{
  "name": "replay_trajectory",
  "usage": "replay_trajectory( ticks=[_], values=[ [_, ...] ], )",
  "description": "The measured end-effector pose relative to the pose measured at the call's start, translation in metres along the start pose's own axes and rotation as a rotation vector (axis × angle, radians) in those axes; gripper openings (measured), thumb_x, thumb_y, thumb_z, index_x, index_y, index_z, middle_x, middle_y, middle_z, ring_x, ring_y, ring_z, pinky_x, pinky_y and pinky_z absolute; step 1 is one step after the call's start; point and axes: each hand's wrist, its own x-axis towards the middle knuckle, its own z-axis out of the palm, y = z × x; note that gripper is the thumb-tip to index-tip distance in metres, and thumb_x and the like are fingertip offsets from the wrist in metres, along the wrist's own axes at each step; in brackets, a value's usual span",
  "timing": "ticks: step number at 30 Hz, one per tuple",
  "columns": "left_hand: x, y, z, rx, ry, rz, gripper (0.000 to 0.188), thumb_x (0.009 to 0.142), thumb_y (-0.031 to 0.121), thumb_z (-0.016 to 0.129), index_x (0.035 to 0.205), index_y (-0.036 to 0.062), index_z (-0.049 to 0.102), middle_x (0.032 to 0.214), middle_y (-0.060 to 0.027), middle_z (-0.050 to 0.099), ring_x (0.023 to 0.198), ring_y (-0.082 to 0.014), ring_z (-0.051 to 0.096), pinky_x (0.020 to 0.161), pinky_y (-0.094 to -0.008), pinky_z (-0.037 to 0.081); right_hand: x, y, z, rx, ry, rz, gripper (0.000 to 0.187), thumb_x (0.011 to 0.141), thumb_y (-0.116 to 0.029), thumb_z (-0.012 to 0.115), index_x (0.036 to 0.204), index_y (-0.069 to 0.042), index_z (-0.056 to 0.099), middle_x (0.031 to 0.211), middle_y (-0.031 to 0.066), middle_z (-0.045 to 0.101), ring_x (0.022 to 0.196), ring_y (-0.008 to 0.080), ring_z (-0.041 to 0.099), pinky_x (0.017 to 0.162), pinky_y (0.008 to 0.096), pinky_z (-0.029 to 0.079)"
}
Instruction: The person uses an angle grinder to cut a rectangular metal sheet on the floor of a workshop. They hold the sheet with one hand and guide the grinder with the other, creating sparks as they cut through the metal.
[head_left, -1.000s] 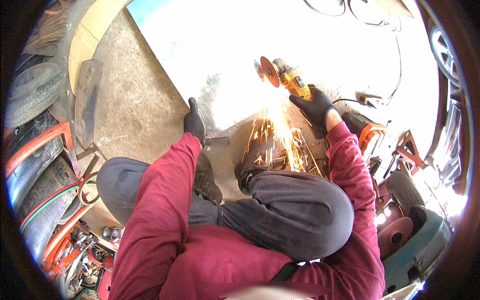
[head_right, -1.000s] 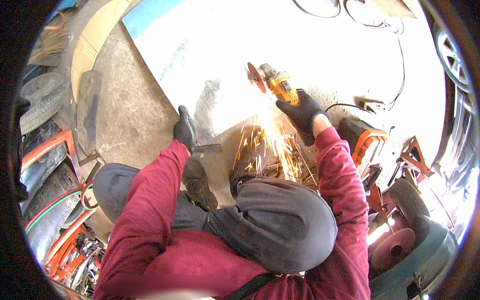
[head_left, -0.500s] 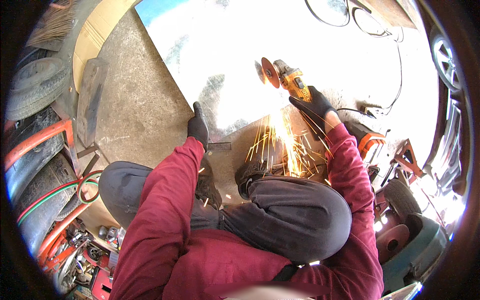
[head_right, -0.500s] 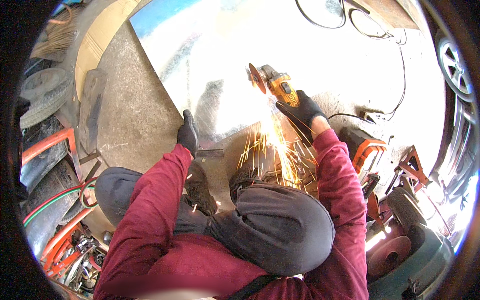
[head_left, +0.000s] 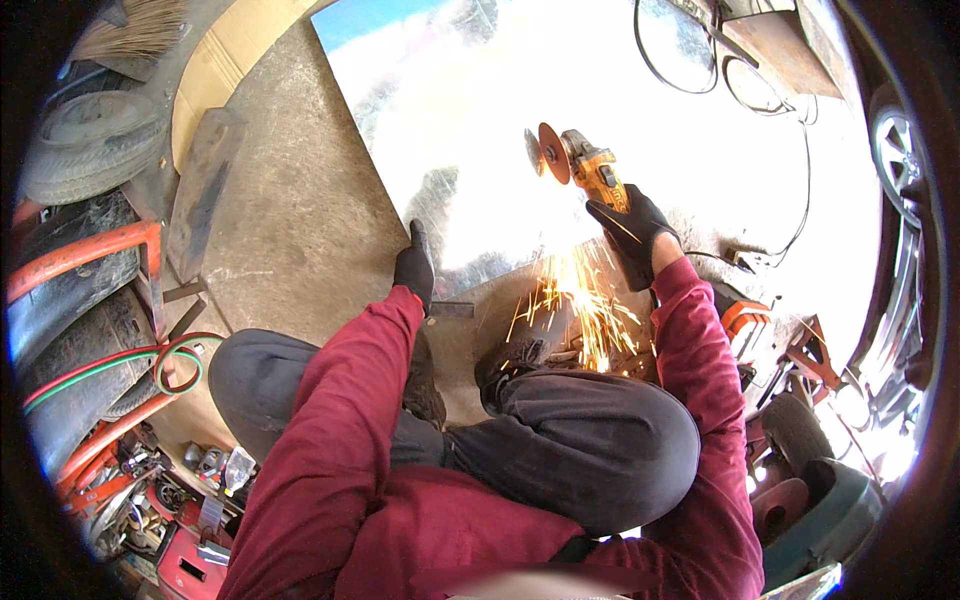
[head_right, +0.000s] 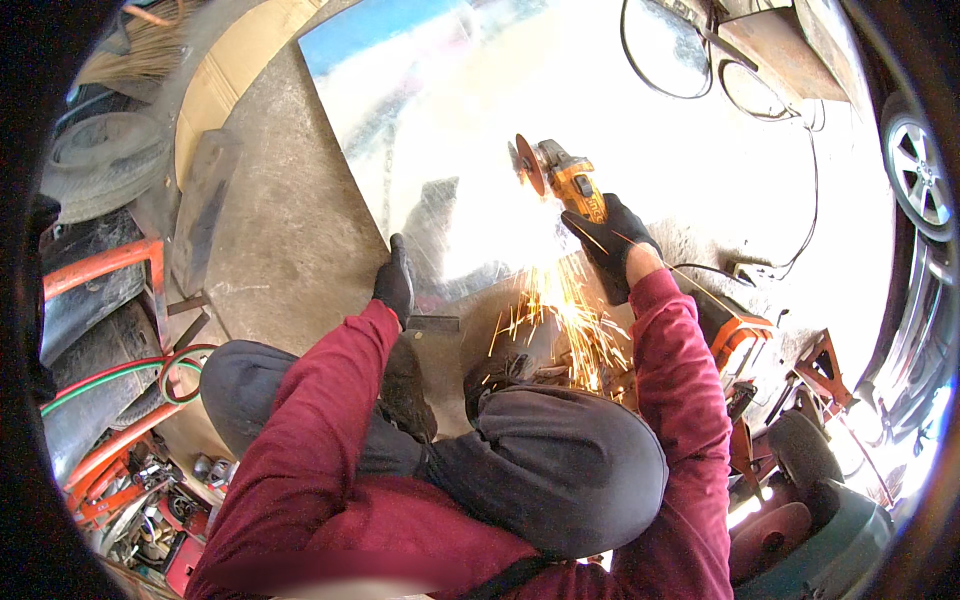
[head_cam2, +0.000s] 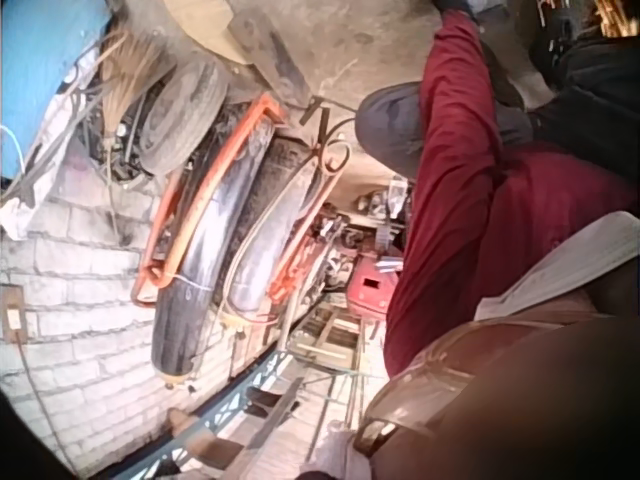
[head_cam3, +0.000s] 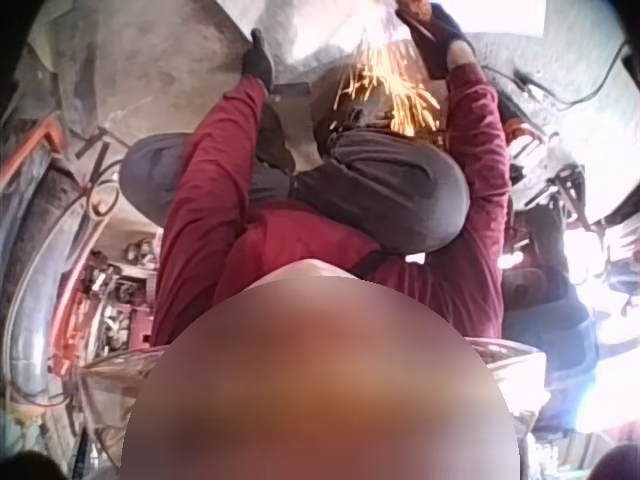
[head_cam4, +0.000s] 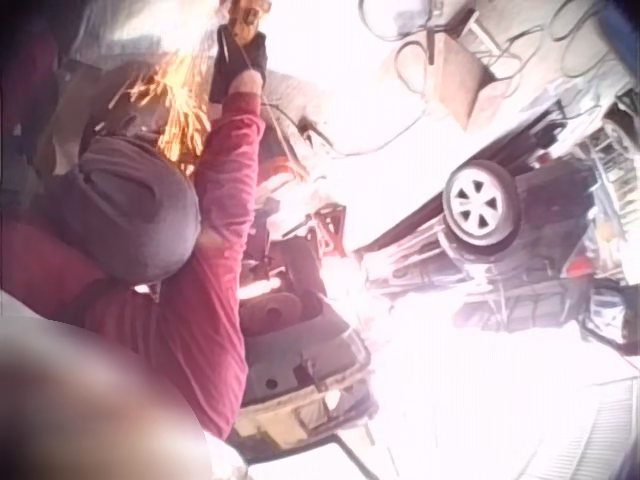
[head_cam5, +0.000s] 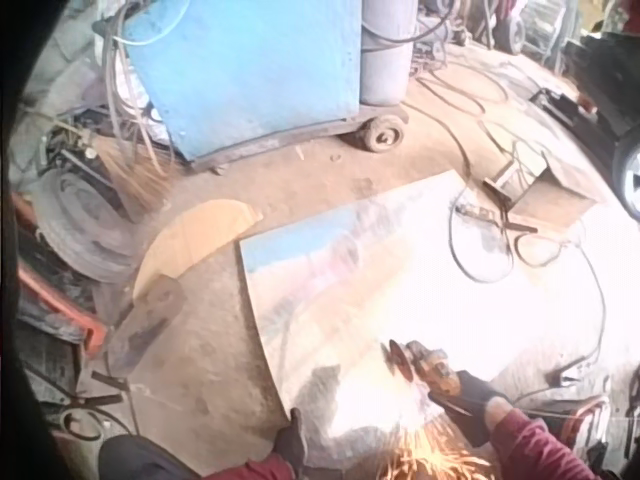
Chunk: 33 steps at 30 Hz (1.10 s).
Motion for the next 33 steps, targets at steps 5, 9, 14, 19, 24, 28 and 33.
replay_trajectory(
  ticks=[5, 9, 14, 19, 24, 28, 33],
  values=[
    [0.023, -0.044, -0.007, 0.197, 0.066, 0.060, 0.079, 0.115, 0.061, 0.021, 0.131, -0.0030, 0.064, 0.085, -0.0318, 0.068, 0.079, -0.0449, 0.069, 0.076, -0.0541, 0.053, 0.020, -0.022, 0.009, -0.041, 0.009, -0.086, 0.073, 0.090, -0.058, 0.079, 0.125, 0.004, 0.065, 0.106, 0.0204, 0.077, 0.097, 0.0316, 0.075, 0.090, 0.0432, 0.058],
    [-0.006, 0.012, -0.016, 0.063, -0.115, -0.131, 0.063, 0.118, 0.047, 0.021, 0.162, 0.0049, 0.034, 0.090, -0.0331, 0.069, 0.083, -0.0458, 0.069, 0.079, -0.0550, 0.054, 0.025, -0.021, 0.000, 0.050, -0.030, 0.001, 0.073, 0.089, -0.059, 0.079, 0.124, 0.004, 0.066, 0.106, 0.0207, 0.077, 0.098, 0.0306, 0.075, 0.088, 0.0430, 0.058],
    [-0.010, 0.005, -0.021, 0.213, -0.137, 0.058, 0.060, 0.119, 0.041, 0.021, 0.168, 0.0070, 0.024, 0.092, -0.0352, 0.069, 0.084, -0.0464, 0.070, 0.081, -0.0554, 0.055, 0.033, -0.041, -0.001, -0.031, 0.024, -0.034, 0.077, 0.087, -0.063, 0.079, 0.126, 0.003, 0.066, 0.107, 0.0207, 0.077, 0.099, 0.0312, 0.076, 0.088, 0.0424, 0.059],
    [-0.003, -0.004, -0.015, 0.338, -0.133, 0.122, 0.064, 0.117, 0.044, 0.028, 0.166, 0.0031, 0.028, 0.100, -0.0368, 0.070, 0.090, -0.0470, 0.071, 0.085, -0.0556, 0.055, 0.054, -0.039, 0.001, -0.006, 0.034, -0.051, 0.083, 0.082, -0.069, 0.080, 0.127, 0.001, 0.068, 0.108, 0.0206, 0.078, 0.099, 0.0337, 0.077, 0.090, 0.0440, 0.059],
    [0.002, -0.013, -0.019, 0.190, 0.241, 0.081, 0.073, 0.107, 0.055, 0.055, 0.146, -0.0071, 0.052, 0.113, -0.0342, 0.071, 0.106, -0.0464, 0.069, 0.097, -0.0543, 0.053, 0.037, -0.067, -0.003, 0.234, 0.027, -0.037, 0.060, 0.090, -0.051, 0.081, 0.118, 0.001, 0.068, 0.096, 0.0116, 0.075, 0.085, 0.0197, 0.071, 0.077, 0.0358, 0.057],
    [-0.001, 0.046, -0.042, 0.041, 0.686, 0.250, 0.067, 0.099, 0.053, 0.071, 0.131, -0.0055, 0.062, 0.120, -0.0295, 0.070, 0.110, -0.0448, 0.069, 0.099, -0.0517, 0.053, 0.011, -0.030, -0.017, 0.409, 0.165, -0.100, 0.041, 0.097, -0.037, 0.079, 0.112, 0.000, 0.068, 0.087, 0.0035, 0.069, 0.077, 0.0110, 0.062, 0.068, 0.0305, 0.053],
    [0.112, 0.128, -0.149, -0.153, 0.596, 0.315, 0.063, 0.099, 0.053, 0.069, 0.141, 0.0070, 0.061, 0.129, -0.0225, 0.068, 0.114, -0.0400, 0.067, 0.098, -0.0504, 0.053, -0.036, -0.024, -0.039, 0.464, 0.264, -0.114, 0.040, 0.098, -0.035, 0.078, 0.113, 0.000, 0.067, 0.089, 0.0032, 0.069, 0.076, 0.0117, 0.061, 0.067, 0.0315, 0.052]
  ],
)
